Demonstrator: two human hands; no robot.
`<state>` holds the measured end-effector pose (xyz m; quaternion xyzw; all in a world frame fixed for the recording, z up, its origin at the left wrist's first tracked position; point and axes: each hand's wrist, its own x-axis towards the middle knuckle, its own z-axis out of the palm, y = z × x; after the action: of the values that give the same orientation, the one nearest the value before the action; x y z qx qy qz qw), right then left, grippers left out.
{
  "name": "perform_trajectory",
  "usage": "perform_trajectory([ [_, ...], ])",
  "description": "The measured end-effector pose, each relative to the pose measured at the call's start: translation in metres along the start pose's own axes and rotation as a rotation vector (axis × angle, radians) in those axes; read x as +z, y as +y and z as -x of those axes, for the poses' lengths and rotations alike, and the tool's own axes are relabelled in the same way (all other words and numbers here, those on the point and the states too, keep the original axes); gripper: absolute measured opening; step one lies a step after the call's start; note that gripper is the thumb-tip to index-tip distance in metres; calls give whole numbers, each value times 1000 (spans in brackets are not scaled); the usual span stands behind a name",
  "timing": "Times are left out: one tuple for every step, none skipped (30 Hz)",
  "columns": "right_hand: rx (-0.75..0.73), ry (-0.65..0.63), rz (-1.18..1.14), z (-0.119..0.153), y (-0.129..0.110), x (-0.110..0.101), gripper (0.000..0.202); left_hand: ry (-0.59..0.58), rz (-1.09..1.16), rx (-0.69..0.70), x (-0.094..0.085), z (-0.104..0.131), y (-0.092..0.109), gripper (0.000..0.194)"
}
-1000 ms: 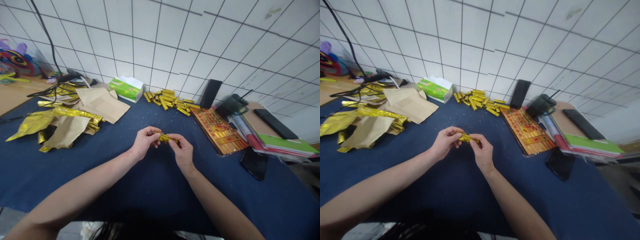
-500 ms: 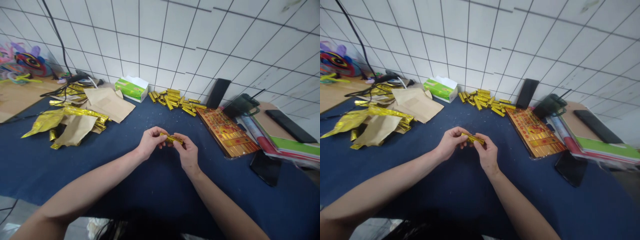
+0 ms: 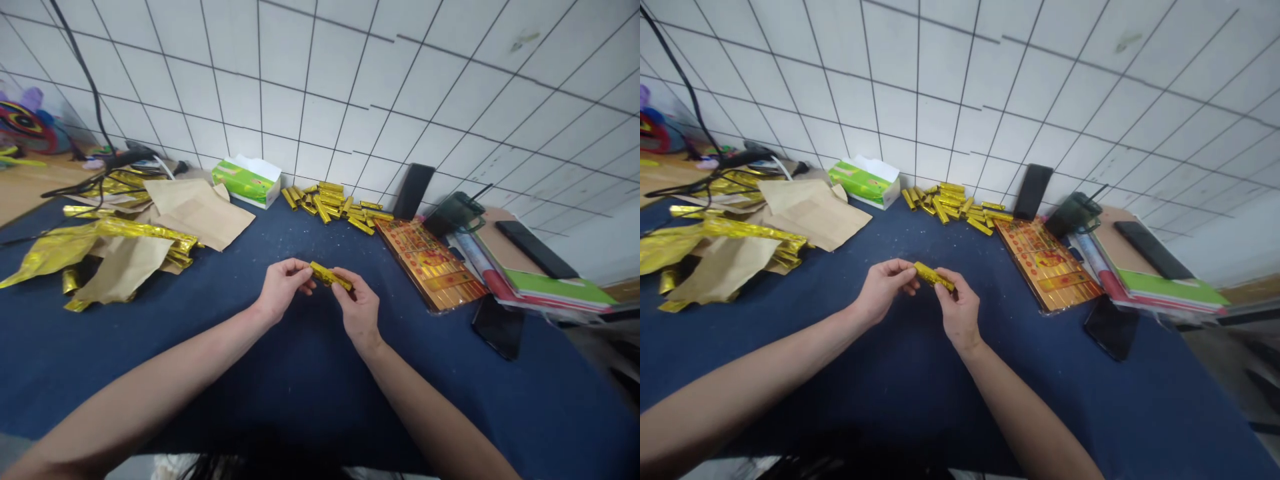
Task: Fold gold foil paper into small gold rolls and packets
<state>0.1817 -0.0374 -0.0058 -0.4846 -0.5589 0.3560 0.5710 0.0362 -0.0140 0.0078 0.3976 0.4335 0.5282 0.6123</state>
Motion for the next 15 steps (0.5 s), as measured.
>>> perform_trajectory([
  [-23,-12,18,1,-1,0,26,0,6,1,0,0,0,17],
  [-48,-30,32,1,-2,0,27,-1,11,2,0,0,0,17],
  [-76,-53,44,2,-2,0,28,-1,16,2,0,0,0,17],
  [-103,-79,55,2,-3,0,28,-1,21,1,0,0,0,16],
  [-128,-103,65,3,-3,0,29,0,26,-1,0,0,0,16],
  [-151,-123,74,3,-2,0,30,1,30,-5,0,0,0,16],
  [-170,-139,84,3,-2,0,32,3,32,-8,0,0,0,15],
  [-186,-154,93,3,-2,0,33,6,32,-10,0,0,0,15],
  [-198,-170,101,3,-1,0,34,8,28,-10,0,0,0,15],
  [-205,-187,105,3,-1,0,34,9,22,-10,0,0,0,15],
  [-209,-205,107,3,-1,0,33,10,16,-10,0,0,0,14],
  [-208,-220,105,3,-1,0,31,7,7,-13,-1,-1,1,13],
  [-196,-228,102,3,-2,-1,29,-3,-5,-23,-2,-1,2,13],
  [-170,-225,96,3,-2,-1,27,-25,-19,-43,-3,-2,3,12],
  [-133,-213,87,3,-2,-2,26,-64,-37,-74,-4,-3,5,11],
])
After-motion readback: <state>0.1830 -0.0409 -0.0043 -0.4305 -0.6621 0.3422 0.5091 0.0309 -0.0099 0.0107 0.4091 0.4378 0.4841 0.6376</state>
